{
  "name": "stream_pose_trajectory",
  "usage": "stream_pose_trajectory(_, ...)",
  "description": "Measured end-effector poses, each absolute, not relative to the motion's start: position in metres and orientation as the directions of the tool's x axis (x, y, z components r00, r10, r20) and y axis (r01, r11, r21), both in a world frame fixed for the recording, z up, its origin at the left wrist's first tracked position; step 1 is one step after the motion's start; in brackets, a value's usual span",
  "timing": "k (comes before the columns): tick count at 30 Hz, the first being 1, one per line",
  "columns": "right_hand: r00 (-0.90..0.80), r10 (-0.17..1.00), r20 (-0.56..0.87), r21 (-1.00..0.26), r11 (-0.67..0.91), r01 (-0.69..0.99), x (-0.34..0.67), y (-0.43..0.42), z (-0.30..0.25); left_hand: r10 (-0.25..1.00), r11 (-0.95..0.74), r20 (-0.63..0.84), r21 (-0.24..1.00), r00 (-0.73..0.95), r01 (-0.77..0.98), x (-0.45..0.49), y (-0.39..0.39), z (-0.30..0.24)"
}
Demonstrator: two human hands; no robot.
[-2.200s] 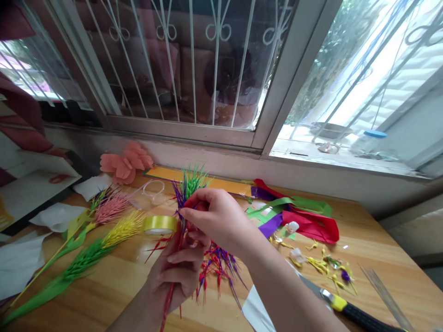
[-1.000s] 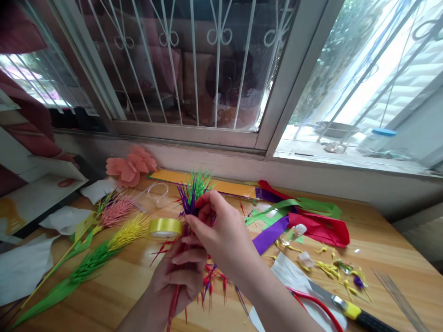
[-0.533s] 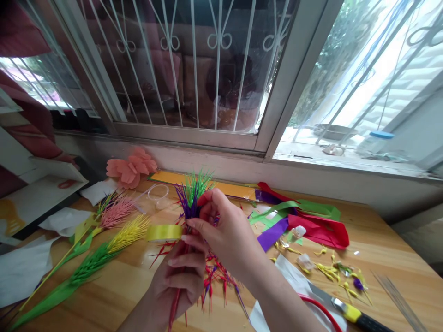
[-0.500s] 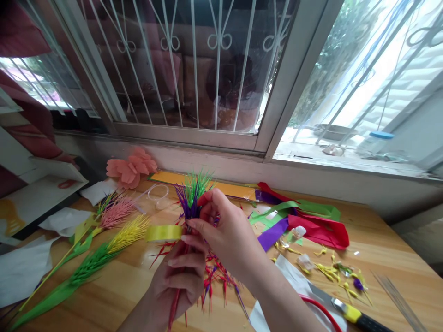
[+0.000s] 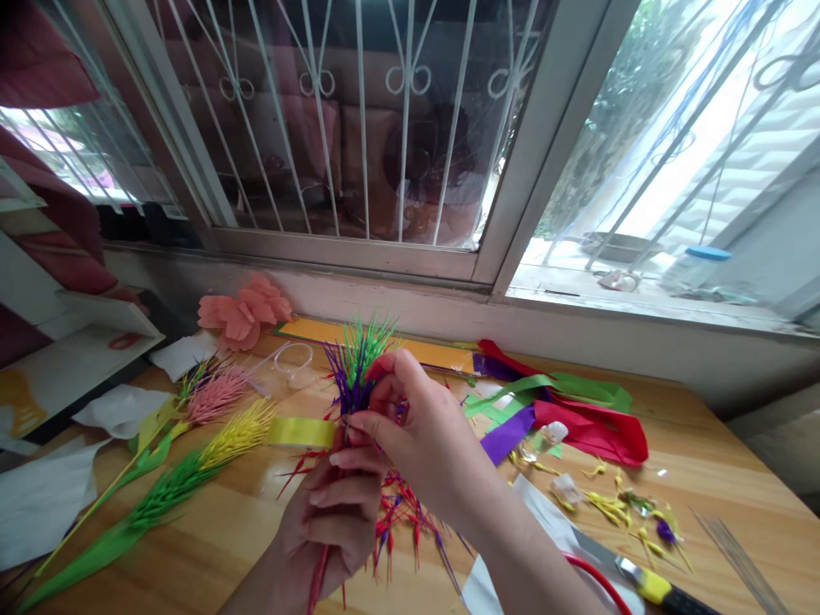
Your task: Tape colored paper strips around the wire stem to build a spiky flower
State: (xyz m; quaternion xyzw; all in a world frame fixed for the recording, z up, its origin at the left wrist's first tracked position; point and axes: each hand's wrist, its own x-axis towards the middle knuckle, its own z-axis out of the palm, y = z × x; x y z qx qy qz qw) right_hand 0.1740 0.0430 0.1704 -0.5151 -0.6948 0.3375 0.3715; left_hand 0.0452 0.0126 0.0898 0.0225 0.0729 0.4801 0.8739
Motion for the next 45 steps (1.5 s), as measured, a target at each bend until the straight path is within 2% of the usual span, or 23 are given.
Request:
stream_pose_trajectory(8, -0.152, 0.968, 0.200, -0.828, 0.250, 0.502, 0.171, 0.042, 0.171, 0.840, 0.542, -0.107, 0.108, 0.533, -0.833, 0.046, 0.012, 0.093)
stream_pose_trajectory(15, -0.151, 0.965, 0.216, -0.850, 0.261, 0.457, 0.170, 0.040, 0.171, 0.830, 0.557, -0.100, 0.094, 0.549, -0.825, 0.046, 0.011, 0.094)
stream_pose_trajectory(19, -0.136, 0.965, 0.222, -0.877, 0.259, 0.404, 0.168, 0.039, 0.169, 0.823, 0.568, -0.097, 0.087, 0.560, -0.819, 0.046, 0.011, 0.093)
stream_pose_trajectory(23, -0.107, 0.981, 0.160, -0.932, 0.186, 0.312, 0.165, 0.039, 0.171, 0.812, 0.582, -0.102, 0.069, 0.574, -0.810, 0.047, 0.013, 0.093)
stream_pose_trajectory(27, -0.145, 0.981, 0.126, -0.958, 0.158, 0.238, 0.168, 0.040, 0.175, 0.810, 0.584, -0.108, 0.072, 0.576, -0.809, 0.048, 0.013, 0.093)
stream_pose_trajectory(31, -0.185, 0.970, 0.160, -0.935, 0.208, 0.286, 0.172, 0.044, 0.177, 0.821, 0.569, -0.112, 0.102, 0.559, -0.816, 0.047, 0.012, 0.094)
stream_pose_trajectory(36, -0.142, 0.977, 0.157, -0.918, 0.198, 0.344, 0.171, 0.043, 0.176, 0.841, 0.541, -0.119, 0.152, 0.528, -0.827, 0.048, 0.010, 0.095)
stream_pose_trajectory(41, -0.064, 0.961, 0.270, -0.860, 0.270, 0.432, 0.167, 0.038, 0.172, 0.852, 0.523, -0.127, 0.174, 0.508, -0.834, 0.047, 0.011, 0.095)
stream_pose_trajectory(45, -0.064, 0.928, 0.368, -0.763, 0.341, 0.549, 0.166, 0.030, 0.173, 0.853, 0.521, -0.126, 0.174, 0.506, -0.836, 0.046, 0.012, 0.094)
